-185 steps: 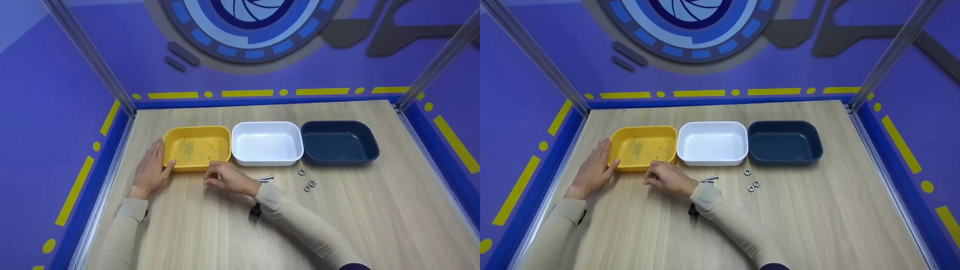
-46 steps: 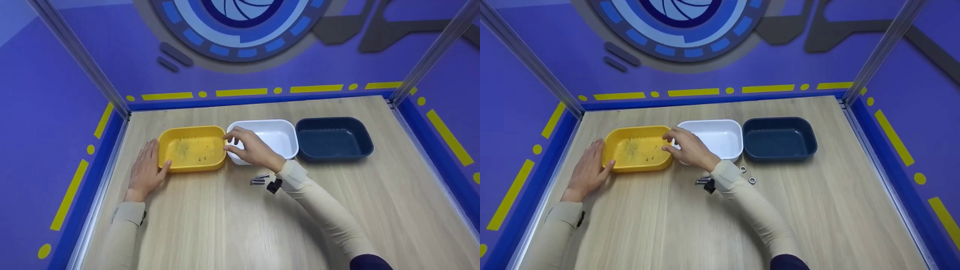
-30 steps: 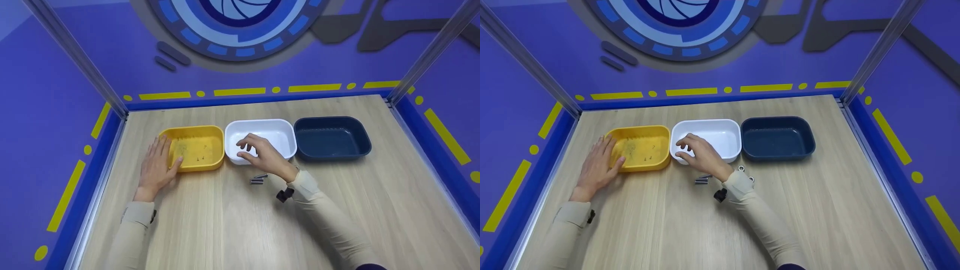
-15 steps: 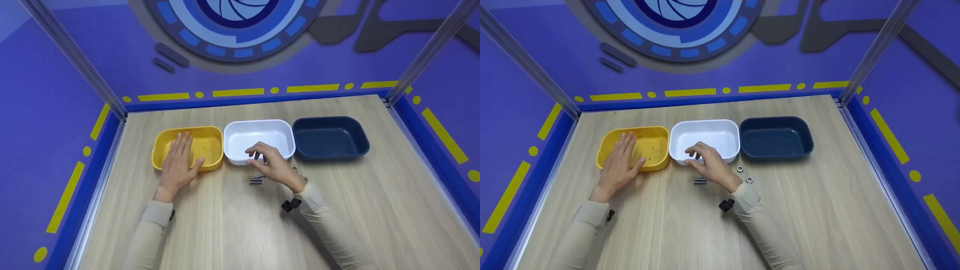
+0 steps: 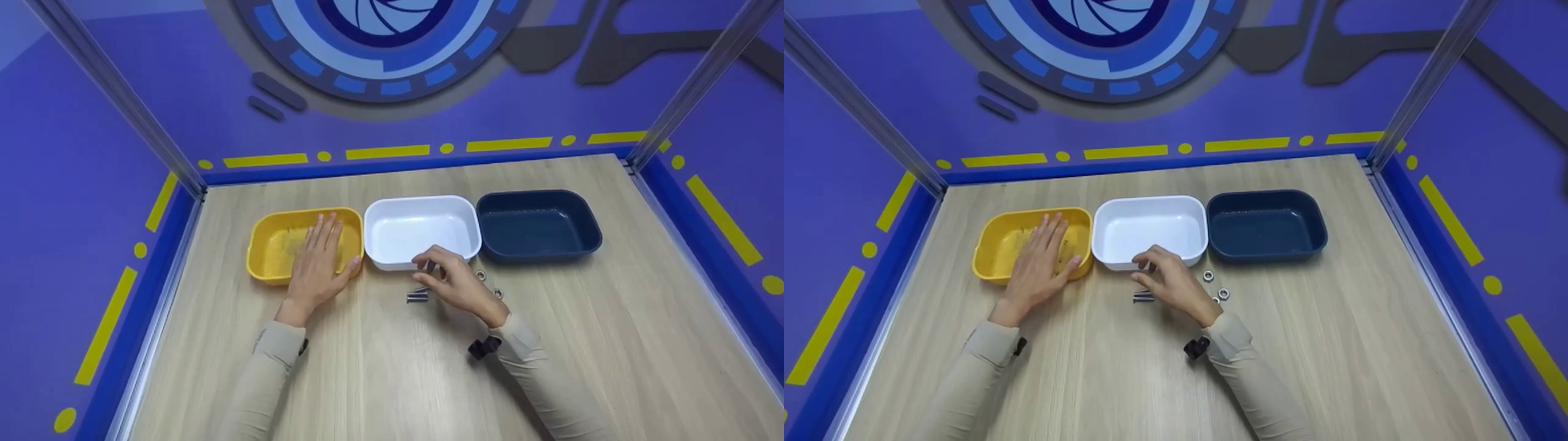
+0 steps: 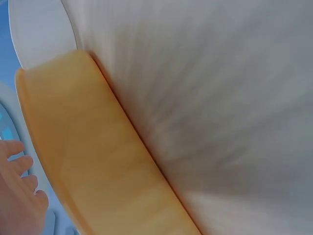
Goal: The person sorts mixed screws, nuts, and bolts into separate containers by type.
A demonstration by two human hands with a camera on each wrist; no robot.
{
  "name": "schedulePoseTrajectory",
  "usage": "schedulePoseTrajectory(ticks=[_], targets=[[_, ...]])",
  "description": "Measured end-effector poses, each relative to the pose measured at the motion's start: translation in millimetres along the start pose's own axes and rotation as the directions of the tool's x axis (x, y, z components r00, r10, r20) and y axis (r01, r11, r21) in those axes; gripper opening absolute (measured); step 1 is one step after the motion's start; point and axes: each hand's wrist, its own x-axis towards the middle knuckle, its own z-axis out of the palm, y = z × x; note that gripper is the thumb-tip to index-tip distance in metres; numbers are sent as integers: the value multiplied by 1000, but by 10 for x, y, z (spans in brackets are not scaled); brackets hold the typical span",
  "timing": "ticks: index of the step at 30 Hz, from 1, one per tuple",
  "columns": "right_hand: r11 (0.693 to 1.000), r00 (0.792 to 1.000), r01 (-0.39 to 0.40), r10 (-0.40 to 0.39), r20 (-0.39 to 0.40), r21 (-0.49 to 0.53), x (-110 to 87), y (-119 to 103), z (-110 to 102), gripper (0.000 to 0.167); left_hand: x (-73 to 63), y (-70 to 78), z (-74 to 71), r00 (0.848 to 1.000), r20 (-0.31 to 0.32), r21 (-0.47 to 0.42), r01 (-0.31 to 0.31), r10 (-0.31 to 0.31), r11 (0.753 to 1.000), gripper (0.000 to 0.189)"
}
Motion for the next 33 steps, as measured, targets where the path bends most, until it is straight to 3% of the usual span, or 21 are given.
schedulePoseTrajectory(ticks=[15,23,28,33], targets=[[999,998,-41,42,39,-11,-231,176,60,24,127,211,184,998,50,-19,-25,26,1000,88],[990,992,-116,111,64,85,-339,238,101,24,239,281,219,998,70,-6,-2,2,1000,91],[982,981,-179,174,89,57,-378,251,119,21,282,309,230,996,93,-5,7,-7,1000,92],[982,978,-189,188,89,6,-403,277,167,16,310,319,249,990,137,27,24,-28,999,93]])
